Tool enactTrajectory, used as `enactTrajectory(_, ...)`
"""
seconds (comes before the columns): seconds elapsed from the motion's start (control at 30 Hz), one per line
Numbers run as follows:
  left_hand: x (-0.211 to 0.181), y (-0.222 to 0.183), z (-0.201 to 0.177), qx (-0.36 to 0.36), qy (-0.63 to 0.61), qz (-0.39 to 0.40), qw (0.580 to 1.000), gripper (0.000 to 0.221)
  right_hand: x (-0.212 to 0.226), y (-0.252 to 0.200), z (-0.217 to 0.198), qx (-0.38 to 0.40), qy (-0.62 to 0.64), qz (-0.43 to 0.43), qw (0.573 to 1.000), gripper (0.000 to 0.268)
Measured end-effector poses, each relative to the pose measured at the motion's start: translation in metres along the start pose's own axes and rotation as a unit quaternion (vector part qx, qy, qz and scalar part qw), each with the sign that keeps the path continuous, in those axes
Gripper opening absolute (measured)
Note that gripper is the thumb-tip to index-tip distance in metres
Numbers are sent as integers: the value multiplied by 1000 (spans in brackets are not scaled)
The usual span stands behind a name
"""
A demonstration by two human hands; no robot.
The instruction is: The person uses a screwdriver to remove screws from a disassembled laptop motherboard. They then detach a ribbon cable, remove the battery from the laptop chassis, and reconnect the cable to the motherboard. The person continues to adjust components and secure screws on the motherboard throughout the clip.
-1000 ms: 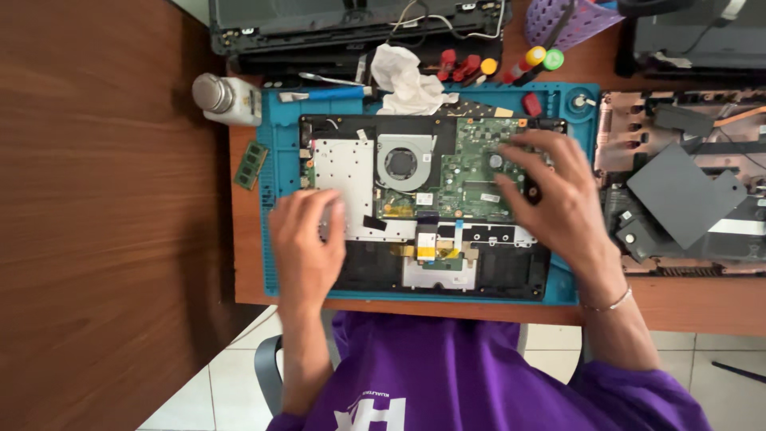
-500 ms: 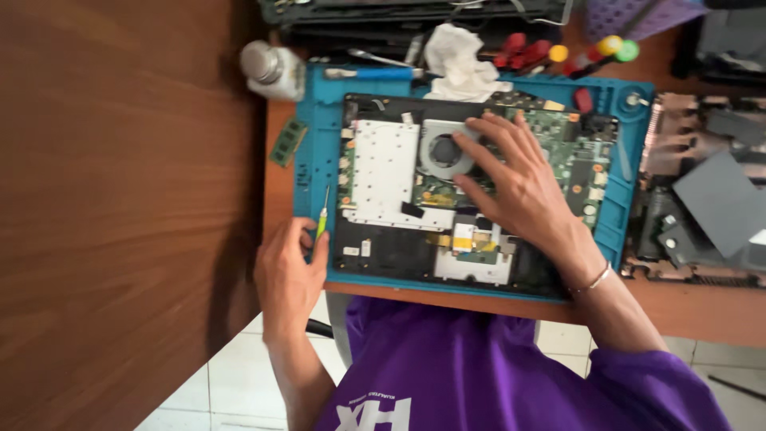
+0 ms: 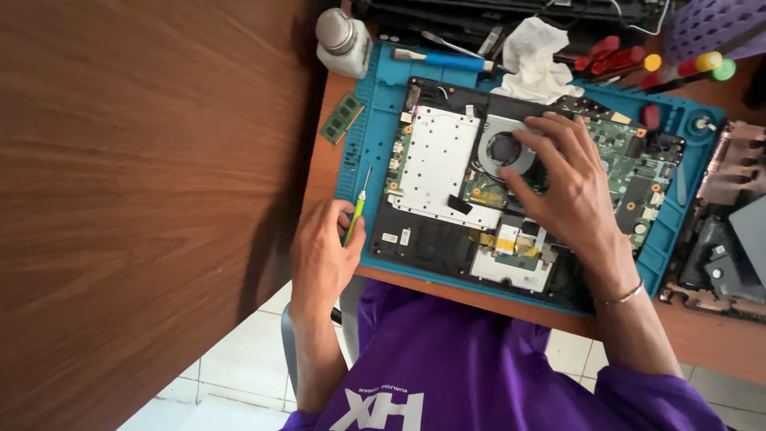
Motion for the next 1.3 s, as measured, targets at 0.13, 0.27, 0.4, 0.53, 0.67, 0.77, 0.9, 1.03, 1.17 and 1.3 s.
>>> enactTrajectory(0.13, 9, -2, 0, -9, -56, -1, 998, 14, 1, 0, 2, 2, -8, 2, 1000, 40)
enactTrajectory(0.27, 10, -4, -1, -3, -66, 6, 998, 13, 6, 1, 1, 3, -12, 4, 1000, 39)
enactTrajectory(0.4, 10, -6, -2, 11, -72, 3, 997, 12, 32, 10, 9, 6, 24, -77, 997, 37)
enactTrajectory(0.53, 8, -7, -6, 7, -71, 18, 997, 14, 65, 18, 39, 74, 82, -115, 987, 35)
enactTrajectory(0.67, 8, -9, -8, 5, -79, 13, 997, 15, 96, 27, 66, 86, 46, -176, 980, 38)
enactTrajectory(0.77, 7, -10, -13, -28, -110, 21, 993, 15, 92, 37, 68, 70, 26, -167, 983, 36)
enactTrajectory(0.9, 18, -16, 5, 5, -161, -66, 985, 16, 63, 43, 46, 19, 0, -117, 993, 36)
enactTrajectory(1.03, 14, -16, 17, 26, -231, -67, 970, 18, 29, 39, 22, -4, -32, -39, 999, 44)
enactTrajectory(1.17, 8, -18, 15, 11, -261, -36, 965, 21, 13, 34, 17, -6, -46, 1, 999, 41)
enactTrajectory(1.3, 8, -22, 18, 10, -278, -43, 959, 22, 9, 31, 18, -3, -41, 3, 999, 39)
Point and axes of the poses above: each hand's wrist, its own y-axis towards the middle knuckle, its own z-axis out of the palm, x = y × z, the point moved 9 cm from there along y, towards the middle knuckle, and after that the axes turned 14 degrees about z, right-handed, at the moved point
